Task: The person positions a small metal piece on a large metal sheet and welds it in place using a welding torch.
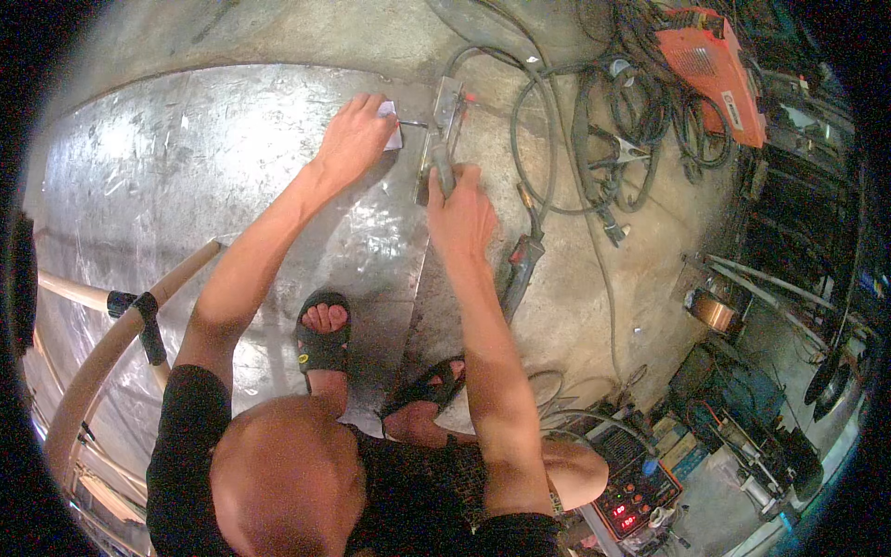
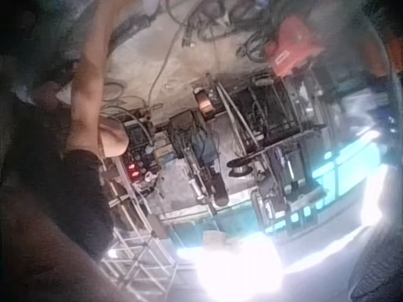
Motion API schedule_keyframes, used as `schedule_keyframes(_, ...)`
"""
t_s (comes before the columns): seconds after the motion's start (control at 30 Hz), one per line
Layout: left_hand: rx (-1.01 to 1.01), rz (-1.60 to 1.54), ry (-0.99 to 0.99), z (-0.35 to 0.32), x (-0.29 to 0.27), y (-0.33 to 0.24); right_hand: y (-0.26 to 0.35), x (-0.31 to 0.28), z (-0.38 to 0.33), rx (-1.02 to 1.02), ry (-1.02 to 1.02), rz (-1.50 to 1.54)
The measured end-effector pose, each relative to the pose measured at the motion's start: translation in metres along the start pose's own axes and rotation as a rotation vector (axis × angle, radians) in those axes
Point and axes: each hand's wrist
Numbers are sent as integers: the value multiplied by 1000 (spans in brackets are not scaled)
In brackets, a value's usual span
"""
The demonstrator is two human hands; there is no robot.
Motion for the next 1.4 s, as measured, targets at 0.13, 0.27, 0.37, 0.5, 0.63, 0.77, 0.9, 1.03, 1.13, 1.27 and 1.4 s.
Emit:
schedule_keyframes(0.13,4,-21,49,-1,7,-19,-16,-4,-1,19,67,-119)
schedule_keyframes(0.27,16,-55,-12,-6,15,-17,-19,-7,-5,-47,31,-64)
schedule_keyframes(0.37,-31,-48,1,-4,12,-15,-10,-6,-5,-62,-23,-25)
schedule_keyframes(0.5,1,-69,-42,-4,14,-9,-7,1,1,-15,16,-69)
schedule_keyframes(0.63,-18,-84,-57,-6,13,-7,-5,5,-4,-53,-77,51)
schedule_keyframes(0.77,22,-67,-112,-6,13,-2,0,5,7,34,101,-173)
schedule_keyframes(0.9,-8,-74,-75,-6,10,-1,14,-6,-2,-27,-26,37)
schedule_keyframes(1.03,-9,-48,-65,-5,8,3,19,-1,6,49,52,-16)
schedule_keyframes(1.13,8,-34,-77,-4,8,2,14,3,8,29,32,14)
schedule_keyframes(1.27,-35,-56,-46,-6,6,4,21,-2,-5,-65,-88,244)
schedule_keyframes(1.4,-10,-35,-83,-6,10,4,22,-1,3,45,67,-3)
Point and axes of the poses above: each hand's wrist, its own z-axis towards the middle knuckle, its own x-axis out of the palm, y = z × x, and after that the axes turned 9 degrees about -z, right-handed
